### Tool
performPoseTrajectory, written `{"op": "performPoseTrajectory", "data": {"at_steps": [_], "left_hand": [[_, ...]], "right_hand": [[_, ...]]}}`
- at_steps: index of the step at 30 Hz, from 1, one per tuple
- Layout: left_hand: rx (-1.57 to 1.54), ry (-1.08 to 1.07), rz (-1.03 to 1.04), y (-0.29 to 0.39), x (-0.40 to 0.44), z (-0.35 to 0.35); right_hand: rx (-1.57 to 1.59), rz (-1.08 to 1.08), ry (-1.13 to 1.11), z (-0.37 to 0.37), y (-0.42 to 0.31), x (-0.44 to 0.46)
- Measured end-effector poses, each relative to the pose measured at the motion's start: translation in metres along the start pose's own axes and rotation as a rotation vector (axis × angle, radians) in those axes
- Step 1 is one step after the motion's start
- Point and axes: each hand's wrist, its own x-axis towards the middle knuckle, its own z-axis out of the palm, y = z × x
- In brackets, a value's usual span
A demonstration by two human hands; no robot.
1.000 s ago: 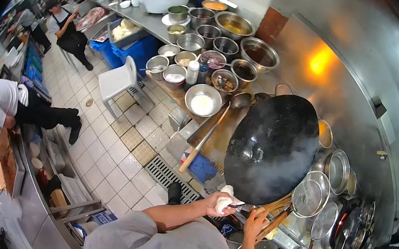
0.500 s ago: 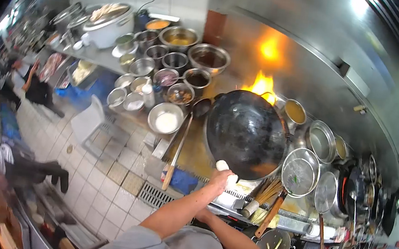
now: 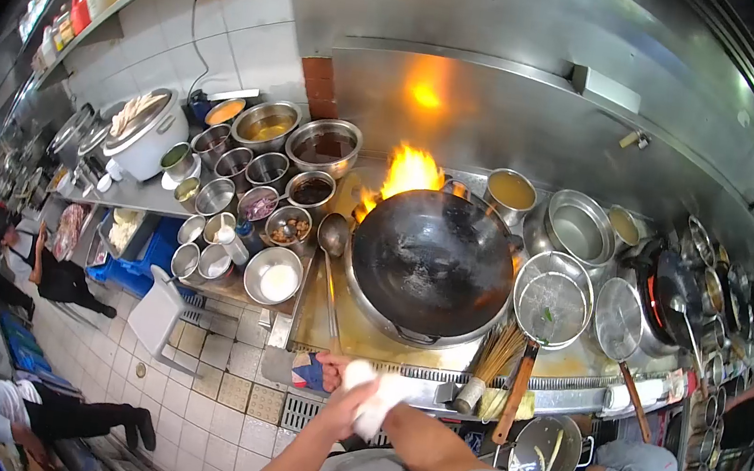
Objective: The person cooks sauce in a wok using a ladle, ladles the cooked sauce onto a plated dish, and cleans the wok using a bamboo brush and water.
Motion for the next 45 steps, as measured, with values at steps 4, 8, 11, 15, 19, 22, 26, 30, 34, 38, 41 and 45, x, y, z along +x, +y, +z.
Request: {"op": "performPoseTrajectory", "data": {"at_steps": [4, 8, 11, 15, 19, 22, 26, 30, 34, 38, 41, 45], "left_hand": [[0.063, -0.201, -0.078, 0.013, -0.097, -0.056], [-0.035, -0.053, -0.182, -0.011, -0.085, -0.108], [-0.193, -0.004, -0.140, -0.015, -0.040, -0.100], [-0.390, -0.016, -0.177, -0.004, 0.031, -0.067], [0.007, 0.103, -0.049, 0.000, 0.103, -0.020], [0.117, 0.095, -0.122, 0.008, 0.138, 0.011], [0.122, 0.330, -0.164, -0.001, 0.175, 0.039], [-0.051, 0.395, -0.066, -0.038, 0.197, 0.058], [-0.131, 0.451, 0.036, -0.061, 0.201, 0.067], [-0.120, 0.488, 0.090, -0.049, 0.192, 0.065], [-0.110, 0.482, 0.112, -0.041, 0.189, 0.067], [-0.089, 0.497, 0.116, -0.040, 0.186, 0.073]], "right_hand": [[0.102, 0.240, -0.182, 0.001, -0.053, -0.043], [0.061, 0.160, -0.247, -0.005, -0.084, -0.145], [-0.044, 0.066, -0.210, -0.025, -0.108, -0.208], [-0.482, -0.260, 0.233, -0.067, -0.147, -0.250], [-0.328, -0.509, 0.409, -0.114, -0.225, -0.279], [-0.569, -0.649, 0.828, -0.160, -0.290, -0.285], [-1.223, -0.594, 1.478, -0.282, -0.368, -0.261], [-1.163, -0.369, 1.499, -0.307, -0.443, -0.247], [-0.179, -0.533, 0.867, -0.317, -0.484, -0.231], [0.494, -0.624, 0.289, -0.305, -0.480, -0.223], [0.471, -0.645, 0.092, -0.296, -0.452, -0.234], [0.509, -0.573, 0.106, -0.236, -0.420, -0.275]]}}
